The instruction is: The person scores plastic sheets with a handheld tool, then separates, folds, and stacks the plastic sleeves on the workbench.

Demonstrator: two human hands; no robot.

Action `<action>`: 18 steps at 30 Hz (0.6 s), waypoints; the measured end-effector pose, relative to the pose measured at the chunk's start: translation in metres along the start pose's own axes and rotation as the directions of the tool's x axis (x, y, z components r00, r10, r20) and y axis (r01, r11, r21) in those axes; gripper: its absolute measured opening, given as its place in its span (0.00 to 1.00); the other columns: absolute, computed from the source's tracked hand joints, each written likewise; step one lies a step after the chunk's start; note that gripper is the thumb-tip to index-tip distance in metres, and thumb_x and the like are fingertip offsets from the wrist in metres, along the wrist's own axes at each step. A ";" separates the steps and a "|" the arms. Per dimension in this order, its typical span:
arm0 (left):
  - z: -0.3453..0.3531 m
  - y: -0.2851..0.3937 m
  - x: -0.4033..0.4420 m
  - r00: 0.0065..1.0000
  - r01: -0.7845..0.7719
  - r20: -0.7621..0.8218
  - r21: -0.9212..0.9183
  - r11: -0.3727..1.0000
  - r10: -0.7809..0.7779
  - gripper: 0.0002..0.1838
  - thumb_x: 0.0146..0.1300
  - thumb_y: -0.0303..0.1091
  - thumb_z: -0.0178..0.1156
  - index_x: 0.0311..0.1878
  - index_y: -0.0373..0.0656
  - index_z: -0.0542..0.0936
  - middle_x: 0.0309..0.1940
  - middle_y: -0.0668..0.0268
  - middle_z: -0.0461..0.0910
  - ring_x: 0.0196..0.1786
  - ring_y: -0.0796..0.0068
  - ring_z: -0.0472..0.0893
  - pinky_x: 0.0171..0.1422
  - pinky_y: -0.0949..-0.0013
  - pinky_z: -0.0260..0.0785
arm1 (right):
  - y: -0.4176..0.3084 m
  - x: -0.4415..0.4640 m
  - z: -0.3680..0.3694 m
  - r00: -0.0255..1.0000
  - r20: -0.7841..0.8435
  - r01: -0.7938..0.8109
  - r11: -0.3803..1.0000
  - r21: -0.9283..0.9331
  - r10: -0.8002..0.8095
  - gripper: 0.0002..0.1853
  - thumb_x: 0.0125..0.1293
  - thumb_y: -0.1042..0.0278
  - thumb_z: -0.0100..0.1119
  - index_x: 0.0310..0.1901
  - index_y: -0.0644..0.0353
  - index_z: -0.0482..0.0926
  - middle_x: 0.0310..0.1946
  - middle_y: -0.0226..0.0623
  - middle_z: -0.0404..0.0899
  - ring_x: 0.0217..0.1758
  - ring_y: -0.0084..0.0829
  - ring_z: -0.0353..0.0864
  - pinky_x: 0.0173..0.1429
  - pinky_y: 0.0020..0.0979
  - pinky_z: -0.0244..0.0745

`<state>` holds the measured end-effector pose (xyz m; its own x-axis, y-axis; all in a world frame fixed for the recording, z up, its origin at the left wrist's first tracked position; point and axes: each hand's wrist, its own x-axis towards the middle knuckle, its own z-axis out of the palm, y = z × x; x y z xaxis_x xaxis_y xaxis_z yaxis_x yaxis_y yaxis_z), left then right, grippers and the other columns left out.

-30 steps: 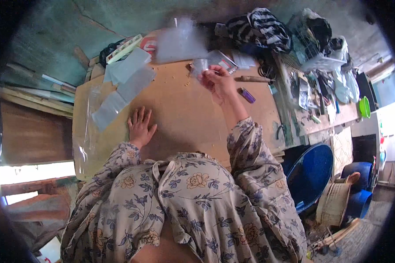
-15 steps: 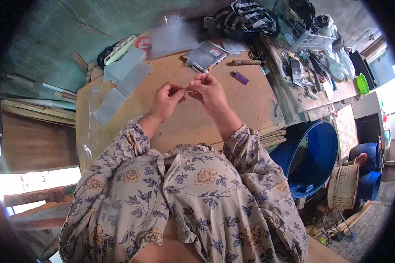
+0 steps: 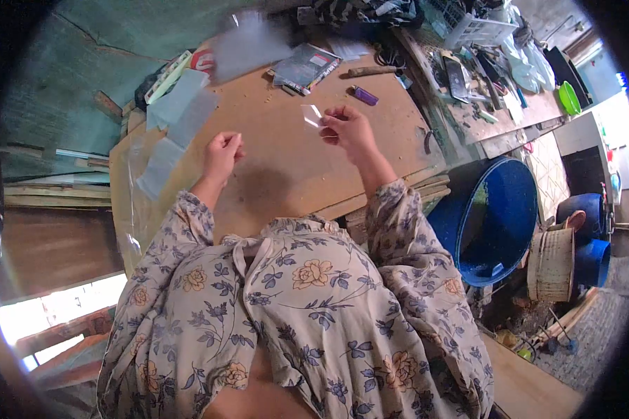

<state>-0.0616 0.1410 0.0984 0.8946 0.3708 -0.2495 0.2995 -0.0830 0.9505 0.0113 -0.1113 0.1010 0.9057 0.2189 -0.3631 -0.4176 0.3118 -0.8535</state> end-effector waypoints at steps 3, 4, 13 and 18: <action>-0.030 -0.060 0.026 1.000 -0.020 0.007 0.163 0.986 0.019 0.08 0.57 0.35 0.57 0.33 0.40 0.76 0.25 0.68 0.77 0.26 0.80 0.76 0.30 0.76 0.68 | -0.001 0.019 -0.035 0.990 0.137 0.060 0.788 -0.613 0.031 0.04 0.55 0.75 0.55 0.34 0.60 0.75 0.25 0.31 0.77 0.24 0.21 0.75 0.26 0.24 0.71; -0.037 -0.074 0.032 1.000 -0.014 0.006 0.164 0.986 0.013 0.08 0.57 0.35 0.57 0.33 0.40 0.76 0.25 0.68 0.77 0.26 0.80 0.76 0.30 0.76 0.68 | -0.001 0.029 -0.042 0.990 0.136 0.055 0.788 -0.613 0.037 0.04 0.55 0.75 0.55 0.34 0.60 0.75 0.25 0.31 0.77 0.24 0.21 0.75 0.26 0.24 0.71; -0.031 -0.064 0.040 0.977 -0.203 0.115 0.772 0.602 0.182 0.08 0.52 0.34 0.57 0.34 0.43 0.78 0.27 0.60 0.80 0.34 0.62 0.79 0.39 0.64 0.70 | -0.006 0.071 -0.007 0.872 0.328 0.212 0.325 -0.922 0.362 0.06 0.48 0.73 0.55 0.30 0.60 0.78 0.19 0.34 0.78 0.20 0.25 0.76 0.23 0.28 0.71; -0.037 -0.048 0.033 0.788 -0.332 0.123 0.910 0.248 0.604 0.15 0.51 0.36 0.57 0.43 0.44 0.76 0.50 0.59 0.71 0.55 0.59 0.69 0.58 0.55 0.58 | 0.062 0.097 0.022 0.730 0.679 0.683 0.050 -0.728 -0.079 0.10 0.44 0.69 0.60 0.33 0.55 0.79 0.25 0.34 0.79 0.30 0.37 0.79 0.35 0.35 0.74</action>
<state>-0.0587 0.1914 0.0510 0.9261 0.1285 0.3546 0.0792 -0.9855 0.1502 0.0714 -0.0510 0.0213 0.6437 0.7632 0.0560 0.6515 -0.5082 -0.5632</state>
